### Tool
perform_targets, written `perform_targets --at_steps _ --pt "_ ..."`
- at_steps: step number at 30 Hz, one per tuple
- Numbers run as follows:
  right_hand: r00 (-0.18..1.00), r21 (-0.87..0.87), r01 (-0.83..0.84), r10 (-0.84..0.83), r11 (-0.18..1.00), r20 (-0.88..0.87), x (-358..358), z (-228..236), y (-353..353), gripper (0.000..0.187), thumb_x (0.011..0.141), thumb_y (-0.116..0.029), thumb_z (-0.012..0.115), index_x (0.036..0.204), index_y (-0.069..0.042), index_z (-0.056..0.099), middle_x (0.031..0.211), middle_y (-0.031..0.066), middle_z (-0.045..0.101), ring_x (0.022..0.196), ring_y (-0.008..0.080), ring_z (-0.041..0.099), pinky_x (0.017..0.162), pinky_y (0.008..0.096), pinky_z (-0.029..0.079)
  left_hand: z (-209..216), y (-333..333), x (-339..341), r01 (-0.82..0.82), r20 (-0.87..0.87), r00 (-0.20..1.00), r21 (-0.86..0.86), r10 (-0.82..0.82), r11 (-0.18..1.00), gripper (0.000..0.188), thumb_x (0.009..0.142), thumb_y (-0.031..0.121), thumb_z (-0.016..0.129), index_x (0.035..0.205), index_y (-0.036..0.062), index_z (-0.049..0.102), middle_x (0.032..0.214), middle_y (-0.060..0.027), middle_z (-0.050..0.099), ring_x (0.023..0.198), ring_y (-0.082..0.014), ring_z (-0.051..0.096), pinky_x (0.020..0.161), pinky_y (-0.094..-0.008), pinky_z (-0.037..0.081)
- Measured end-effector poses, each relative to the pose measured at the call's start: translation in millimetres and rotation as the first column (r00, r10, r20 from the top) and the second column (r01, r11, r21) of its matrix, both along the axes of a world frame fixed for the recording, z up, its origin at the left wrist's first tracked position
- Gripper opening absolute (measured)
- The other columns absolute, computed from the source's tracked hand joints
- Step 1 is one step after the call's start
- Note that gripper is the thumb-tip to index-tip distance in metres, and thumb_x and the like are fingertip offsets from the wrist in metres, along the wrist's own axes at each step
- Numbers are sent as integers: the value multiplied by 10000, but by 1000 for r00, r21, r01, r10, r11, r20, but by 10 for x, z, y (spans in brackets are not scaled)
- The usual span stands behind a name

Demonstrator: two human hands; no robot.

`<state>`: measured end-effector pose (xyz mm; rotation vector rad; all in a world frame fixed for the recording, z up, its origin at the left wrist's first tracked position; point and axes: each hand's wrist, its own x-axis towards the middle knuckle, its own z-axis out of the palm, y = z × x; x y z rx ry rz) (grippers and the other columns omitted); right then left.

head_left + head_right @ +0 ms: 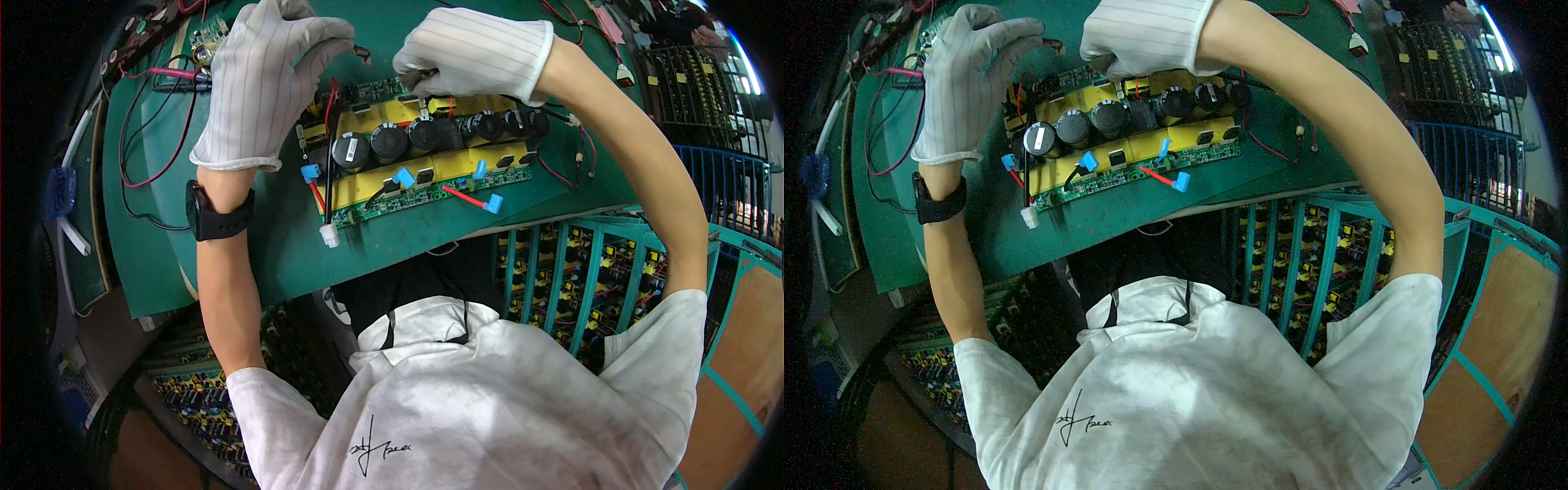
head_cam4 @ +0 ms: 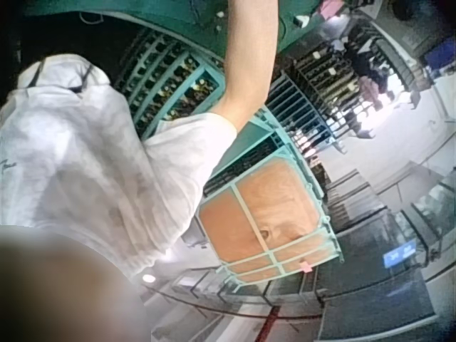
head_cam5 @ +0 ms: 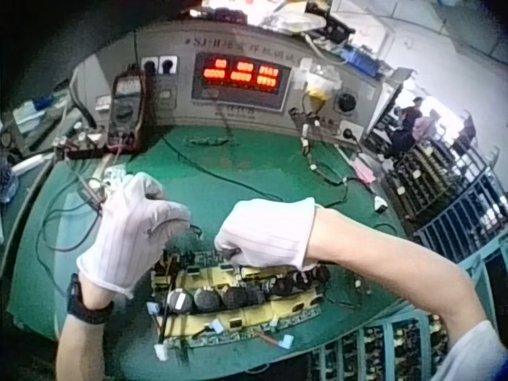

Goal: The person performs testing and connection checks on an electronic circuit board assembly with multimeter probes and a testing device, connecting it to a power supply module at a factory station.

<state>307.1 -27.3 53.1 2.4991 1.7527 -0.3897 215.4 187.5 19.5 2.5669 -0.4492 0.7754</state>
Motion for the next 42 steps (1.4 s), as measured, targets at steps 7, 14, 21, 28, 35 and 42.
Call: perform_targets --at_steps 7,14,21,28,35,42 --pt "992 -3 18 -18 1000 -124 11 68 -26 177 894 -194 704 976 -41 738 848 169 722 808 349 708 747 426 556 7 -3 -22 -18 -23 1000 11 18 1000 106 805 167 781 900 120 777 949 -112 573 937 -310 565 798 -416 446" --pt "996 23 27 -25 999 -86 -29 42 -41 145 874 -197 685 893 -59 725 794 203 694 762 420 692 686 484 552 26 -45 -21 -21 -62 998 15 21 1000 112 810 173 778 905 115 780 956 -108 579 948 -306 562 808 -413 443" --pt "996 31 37 -34 999 -88 -46 63 -48 139 871 -198 682 873 -64 722 773 195 688 740 416 688 668 476 551 14 -27 -4 -16 -77 997 41 19 999 109 817 179 774 904 114 784 950 -100 581 945 -301 558 813 -409 437" --pt "997 53 16 -12 998 -76 -14 17 -50 135 866 -203 688 862 -72 724 768 190 687 732 413 685 662 477 548 32 -33 -20 -34 -104 994 44 39 998 104 828 185 768 905 118 787 944 -98 576 954 -298 552 817 -407 434" --pt "994 47 33 -28 998 -102 -37 70 -27 143 870 -211 691 868 -76 736 767 192 688 733 413 687 665 476 551 44 -30 -22 -39 -117 992 57 45 998 103 835 177 763 912 113 786 946 -99 578 954 -295 553 819 -405 436" --pt "996 -7 35 -35 999 -81 -26 132 -19 167 892 -225 682 902 -75 755 773 186 701 735 413 692 670 468 555 0 -24 5 -32 -83 996 53 36 998 107 822 160 769 916 112 785 954 -103 589 952 -298 562 816 -409 447"
